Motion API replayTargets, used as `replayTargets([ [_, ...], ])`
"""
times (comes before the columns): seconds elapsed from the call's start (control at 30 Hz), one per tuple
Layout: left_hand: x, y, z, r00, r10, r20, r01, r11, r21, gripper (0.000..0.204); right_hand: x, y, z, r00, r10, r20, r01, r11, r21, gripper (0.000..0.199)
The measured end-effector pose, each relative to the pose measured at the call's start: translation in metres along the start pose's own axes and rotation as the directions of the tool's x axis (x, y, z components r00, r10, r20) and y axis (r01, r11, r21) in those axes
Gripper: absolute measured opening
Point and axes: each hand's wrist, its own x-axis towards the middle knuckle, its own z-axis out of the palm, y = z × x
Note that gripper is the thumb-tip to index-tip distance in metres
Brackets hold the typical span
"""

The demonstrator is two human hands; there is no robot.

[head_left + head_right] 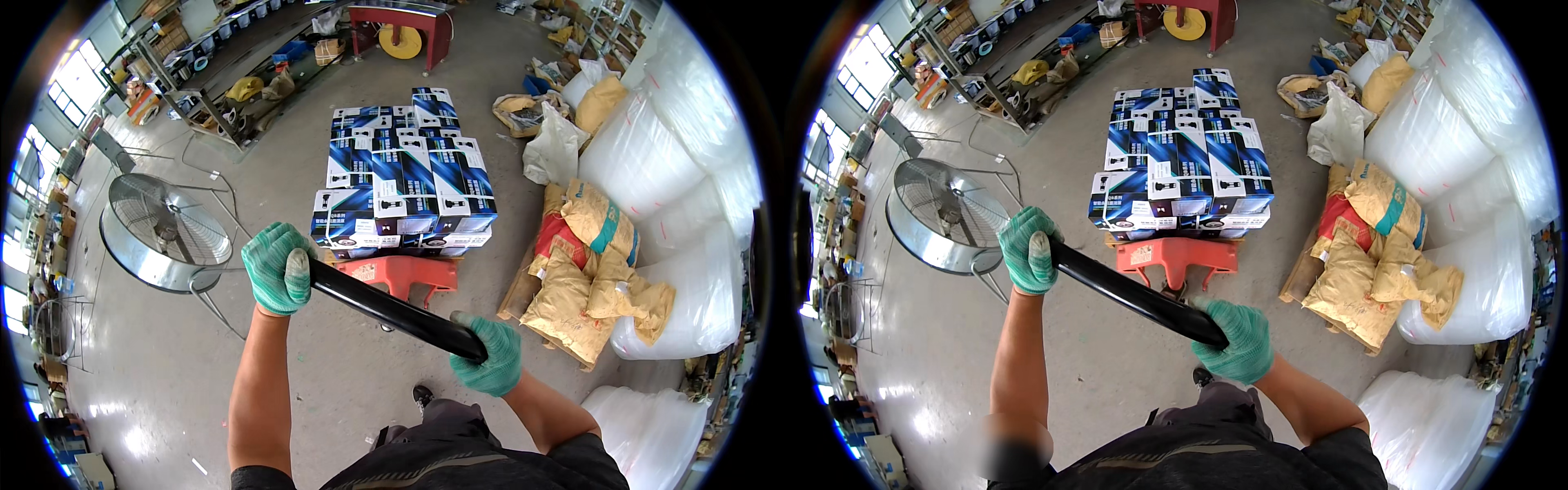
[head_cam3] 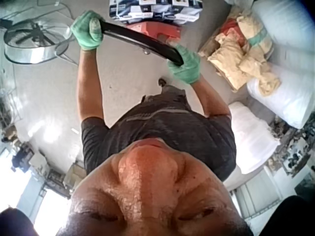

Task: The person picks up product boxes from a shelf and places them on a metal strapping table. They secure each box with plastic straps using a handheld tensioner and then move the strapped boxes onto a pallet on a pallet jack. This process is repeated for multiple boxes throughout the clip.

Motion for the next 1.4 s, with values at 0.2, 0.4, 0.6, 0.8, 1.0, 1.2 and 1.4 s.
replayTargets([
  [0.2, -0.043, -0.026, 0.039, 0.997, 0.069, -0.033, -0.071, 0.996, -0.063, 0.054, -0.037, 0.044, 0.038, 0.999, 0.008, -0.032, -0.008, 1.000, -0.027, 0.044],
  [0.4, -0.078, -0.029, 0.088, 0.993, 0.113, -0.019, -0.114, 0.993, -0.041, 0.041, -0.063, 0.115, 0.045, 0.990, 0.009, -0.140, -0.024, 0.994, -0.111, 0.044],
  [0.6, -0.133, -0.010, 0.151, 0.964, 0.016, 0.267, 0.018, 0.992, -0.126, 0.041, -0.052, 0.268, 0.029, 0.896, 0.427, -0.123, -0.397, 0.893, 0.211, 0.043],
  [0.8, -0.200, 0.020, 0.283, 0.994, -0.066, 0.091, 0.085, 0.970, -0.227, 0.050, 0.063, 0.423, 0.065, 0.968, 0.115, -0.223, -0.037, 0.944, 0.327, 0.021],
  [1.0, -0.238, -0.013, 0.367, 0.976, -0.204, 0.072, 0.215, 0.948, -0.234, 0.057, 0.119, 0.489, 0.156, 0.989, 0.070, -0.130, 0.012, 0.840, 0.543, 0.015],
  [1.2, -0.300, -0.084, 0.374, 0.935, -0.349, 0.054, 0.353, 0.921, -0.166, 0.059, 0.126, 0.509, 0.256, 0.995, -0.075, -0.060, 0.096, 0.799, 0.594, 0.017],
  [1.4, -0.329, -0.142, 0.384, 0.937, -0.338, -0.087, 0.323, 0.935, -0.149, 0.060, 0.150, 0.528, 0.334, 0.978, -0.190, -0.083, 0.205, 0.821, 0.533, 0.014],
])
